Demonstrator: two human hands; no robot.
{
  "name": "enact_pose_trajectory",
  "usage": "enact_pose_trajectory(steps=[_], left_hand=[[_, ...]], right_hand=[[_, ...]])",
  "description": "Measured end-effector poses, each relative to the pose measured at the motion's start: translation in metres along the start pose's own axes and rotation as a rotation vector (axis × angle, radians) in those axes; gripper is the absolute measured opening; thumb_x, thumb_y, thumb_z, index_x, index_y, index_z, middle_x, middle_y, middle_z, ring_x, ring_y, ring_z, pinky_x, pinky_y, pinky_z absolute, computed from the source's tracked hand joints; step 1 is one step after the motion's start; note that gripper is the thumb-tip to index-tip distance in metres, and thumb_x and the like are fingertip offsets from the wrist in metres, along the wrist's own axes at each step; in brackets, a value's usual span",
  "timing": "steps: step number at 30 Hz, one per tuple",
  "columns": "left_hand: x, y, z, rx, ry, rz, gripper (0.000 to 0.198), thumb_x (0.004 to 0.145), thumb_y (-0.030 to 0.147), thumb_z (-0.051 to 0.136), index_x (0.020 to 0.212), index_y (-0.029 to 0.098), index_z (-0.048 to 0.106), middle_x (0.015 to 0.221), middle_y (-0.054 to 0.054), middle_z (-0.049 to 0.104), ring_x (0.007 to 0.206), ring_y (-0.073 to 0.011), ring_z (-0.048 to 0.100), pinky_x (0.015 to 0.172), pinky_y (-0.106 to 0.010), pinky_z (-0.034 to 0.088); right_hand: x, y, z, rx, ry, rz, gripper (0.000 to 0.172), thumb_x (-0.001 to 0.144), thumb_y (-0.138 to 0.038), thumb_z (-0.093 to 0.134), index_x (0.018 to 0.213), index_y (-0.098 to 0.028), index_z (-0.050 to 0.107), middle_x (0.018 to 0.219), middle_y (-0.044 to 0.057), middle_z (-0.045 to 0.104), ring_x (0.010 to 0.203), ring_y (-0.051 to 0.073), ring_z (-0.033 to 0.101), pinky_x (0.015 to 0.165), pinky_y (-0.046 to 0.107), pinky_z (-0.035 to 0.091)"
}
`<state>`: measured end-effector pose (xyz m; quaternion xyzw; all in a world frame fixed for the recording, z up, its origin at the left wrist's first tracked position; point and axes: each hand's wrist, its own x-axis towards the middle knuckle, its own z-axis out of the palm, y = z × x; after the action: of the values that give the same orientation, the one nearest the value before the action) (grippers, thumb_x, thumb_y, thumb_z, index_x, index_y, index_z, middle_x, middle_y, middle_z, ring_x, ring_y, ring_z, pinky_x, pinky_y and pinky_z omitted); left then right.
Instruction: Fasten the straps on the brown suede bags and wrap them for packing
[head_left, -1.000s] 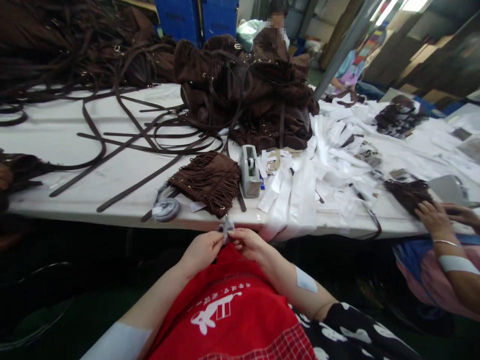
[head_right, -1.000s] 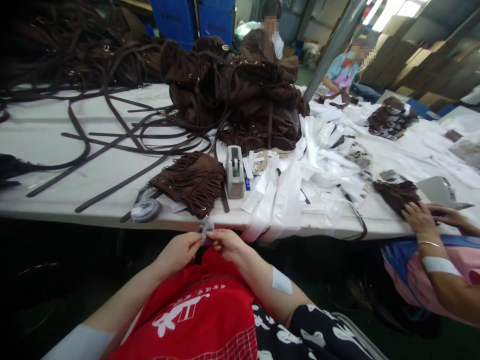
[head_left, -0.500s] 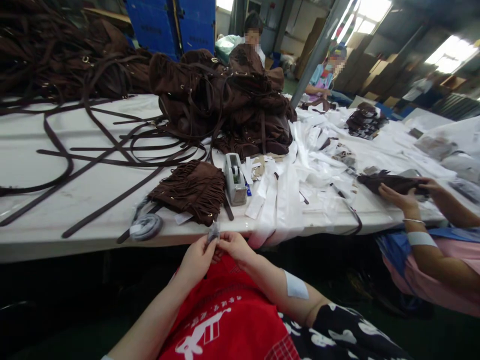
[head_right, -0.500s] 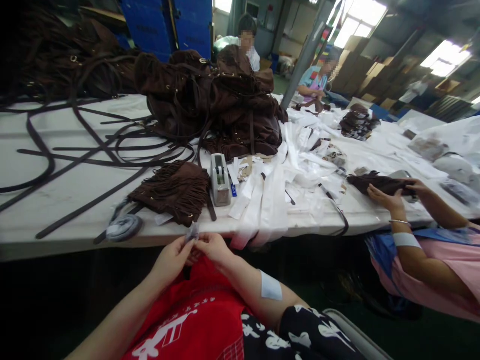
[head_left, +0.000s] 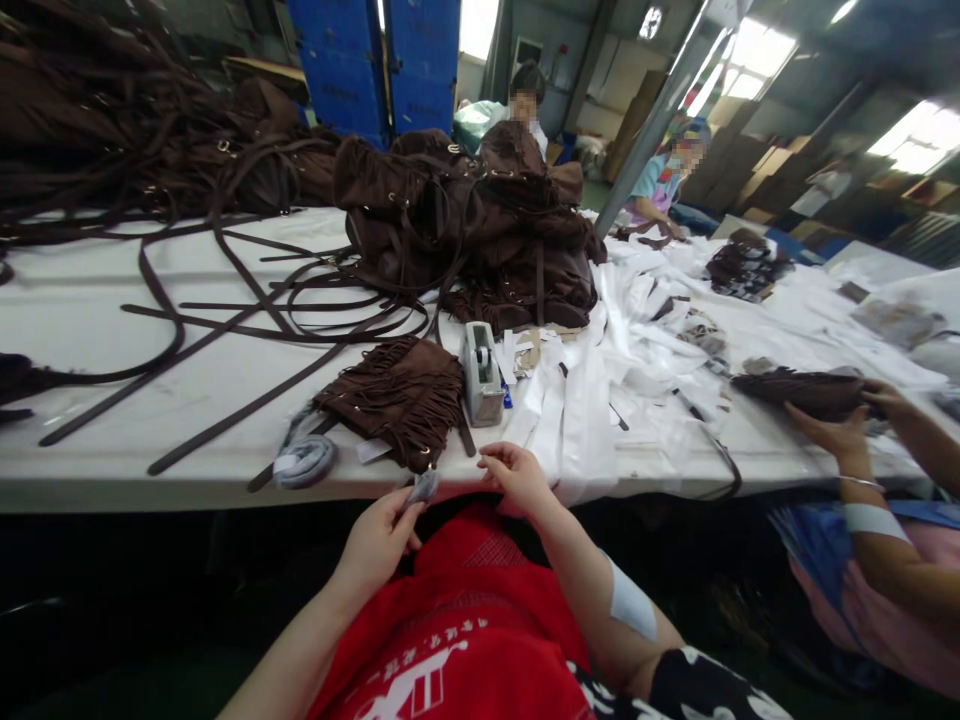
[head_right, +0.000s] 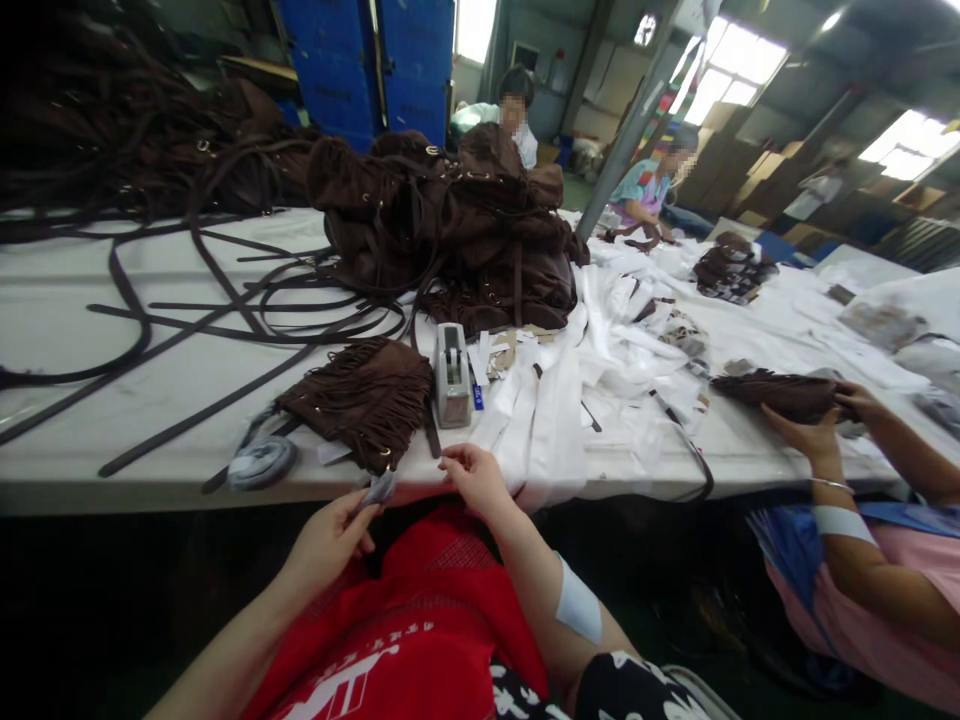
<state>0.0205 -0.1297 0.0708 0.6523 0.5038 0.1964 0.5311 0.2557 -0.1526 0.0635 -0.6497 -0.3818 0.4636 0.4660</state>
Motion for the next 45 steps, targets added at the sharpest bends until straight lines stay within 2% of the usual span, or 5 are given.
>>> enact_pose_trajectory(steps=[8,18,24,37,45], left_hand=[[-0.012,-0.001,0.002,-0.236,-0.004,-0.149,0.050,0.076,0.061,0.055,0.095,0.015,0.064,0.056,-0.002,0.065,0.047,-0.0183,0.063,0.048,-0.026,0.049],[-0.013,-0.001,0.011,-0.301,0.034,-0.235,0.066,0.066,0.076,0.055,0.093,0.017,0.063,0.049,-0.001,0.061,0.042,-0.0179,0.058,0.041,-0.025,0.040],[-0.010,-0.006,0.013,-0.330,0.028,-0.223,0.065,0.062,0.079,0.056,0.085,0.018,0.061,0.047,0.000,0.059,0.041,-0.0181,0.057,0.040,-0.024,0.036],[-0.007,-0.011,0.014,-0.362,0.048,-0.198,0.059,0.065,0.068,0.062,0.096,0.017,0.062,0.080,-0.007,0.072,0.041,-0.0157,0.060,0.038,-0.025,0.041],[-0.011,-0.006,0.012,-0.423,0.015,-0.253,0.049,0.072,0.064,0.058,0.084,0.017,0.060,0.043,0.005,0.053,0.034,-0.0121,0.050,0.038,-0.020,0.034]], right_hand=[[0.079,-0.045,-0.068,-0.700,0.380,-0.178,0.023,0.089,-0.032,0.052,0.099,-0.019,0.069,0.094,0.005,0.074,0.081,0.017,0.067,0.080,0.030,0.050],[0.149,-0.076,-0.047,-1.129,0.311,-0.146,0.029,0.080,-0.021,0.066,0.106,-0.012,0.071,0.117,0.018,0.068,0.109,0.027,0.063,0.090,0.032,0.045],[0.157,-0.073,-0.049,-1.265,0.295,-0.087,0.029,0.089,-0.006,0.048,0.100,-0.009,0.074,0.107,0.022,0.070,0.102,0.025,0.067,0.085,0.030,0.046],[0.153,-0.081,-0.083,-1.228,0.470,-0.159,0.021,0.088,-0.025,0.057,0.087,-0.016,0.076,0.093,0.014,0.072,0.093,0.023,0.066,0.079,0.030,0.044],[0.092,-0.071,-0.083,-1.033,0.575,-0.401,0.045,0.101,-0.039,0.029,0.114,-0.015,0.065,0.103,0.012,0.070,0.091,0.021,0.063,0.081,0.028,0.044]])
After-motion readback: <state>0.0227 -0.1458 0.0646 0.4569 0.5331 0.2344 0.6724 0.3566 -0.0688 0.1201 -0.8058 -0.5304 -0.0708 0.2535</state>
